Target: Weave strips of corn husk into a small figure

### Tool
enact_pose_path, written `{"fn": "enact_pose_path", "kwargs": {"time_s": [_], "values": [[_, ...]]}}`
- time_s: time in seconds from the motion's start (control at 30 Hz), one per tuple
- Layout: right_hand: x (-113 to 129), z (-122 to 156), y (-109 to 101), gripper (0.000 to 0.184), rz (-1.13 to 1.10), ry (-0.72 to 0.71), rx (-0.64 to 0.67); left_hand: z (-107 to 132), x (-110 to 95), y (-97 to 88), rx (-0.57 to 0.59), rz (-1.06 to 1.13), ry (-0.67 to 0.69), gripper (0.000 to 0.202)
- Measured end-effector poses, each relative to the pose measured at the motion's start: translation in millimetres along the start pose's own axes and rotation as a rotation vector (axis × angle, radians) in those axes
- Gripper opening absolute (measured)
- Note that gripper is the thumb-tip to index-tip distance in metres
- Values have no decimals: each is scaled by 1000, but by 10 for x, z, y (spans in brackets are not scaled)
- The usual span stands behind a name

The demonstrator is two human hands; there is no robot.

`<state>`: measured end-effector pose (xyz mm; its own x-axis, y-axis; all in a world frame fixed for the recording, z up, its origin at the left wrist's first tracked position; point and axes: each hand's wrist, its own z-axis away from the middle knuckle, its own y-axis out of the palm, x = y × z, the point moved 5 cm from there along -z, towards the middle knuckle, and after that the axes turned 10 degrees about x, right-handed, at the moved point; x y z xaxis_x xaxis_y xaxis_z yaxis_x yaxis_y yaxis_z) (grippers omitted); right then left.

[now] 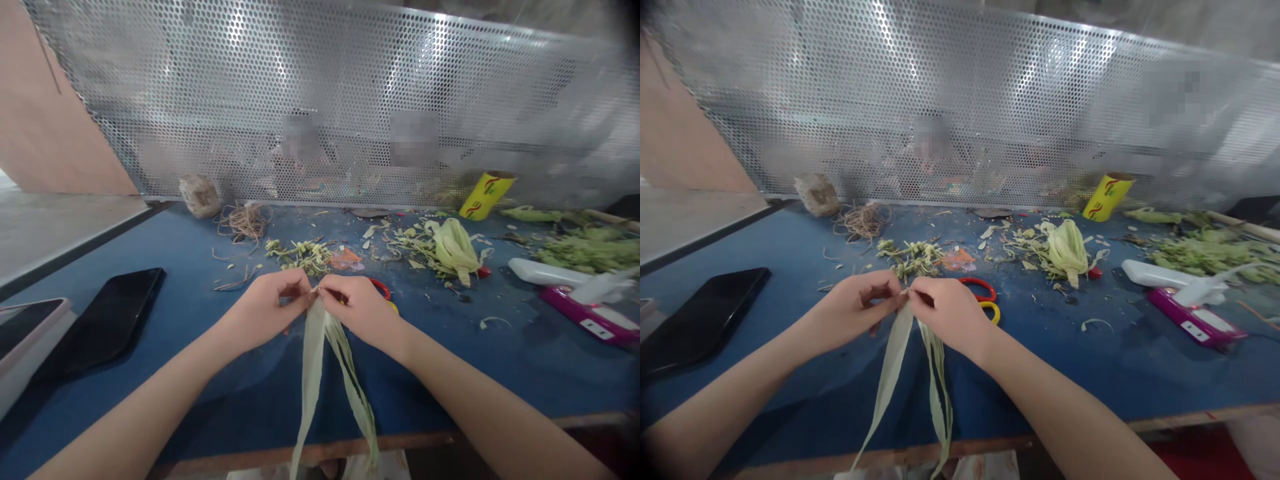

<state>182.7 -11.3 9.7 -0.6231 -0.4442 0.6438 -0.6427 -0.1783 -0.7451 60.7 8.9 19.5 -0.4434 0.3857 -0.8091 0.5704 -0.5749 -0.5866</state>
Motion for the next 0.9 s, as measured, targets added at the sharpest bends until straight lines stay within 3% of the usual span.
{"fn": "enact_pose_path", "kwargs": {"time_s": [0.2, 0.47, 0.7, 0.9], "values": [[25, 4, 13, 18, 54, -28, 71, 0, -13, 13, 57, -12, -1, 12], [66, 18, 8, 16, 381, -97, 215, 24, -36, 31, 64, -239, -20, 17], [83, 31, -2, 16, 335, -52, 228, 23, -7, -30, 50, -224, -20, 21], [136, 23, -44, 21, 240, -225, 201, 51, -67, 0, 80, -230, -27, 18]]}}
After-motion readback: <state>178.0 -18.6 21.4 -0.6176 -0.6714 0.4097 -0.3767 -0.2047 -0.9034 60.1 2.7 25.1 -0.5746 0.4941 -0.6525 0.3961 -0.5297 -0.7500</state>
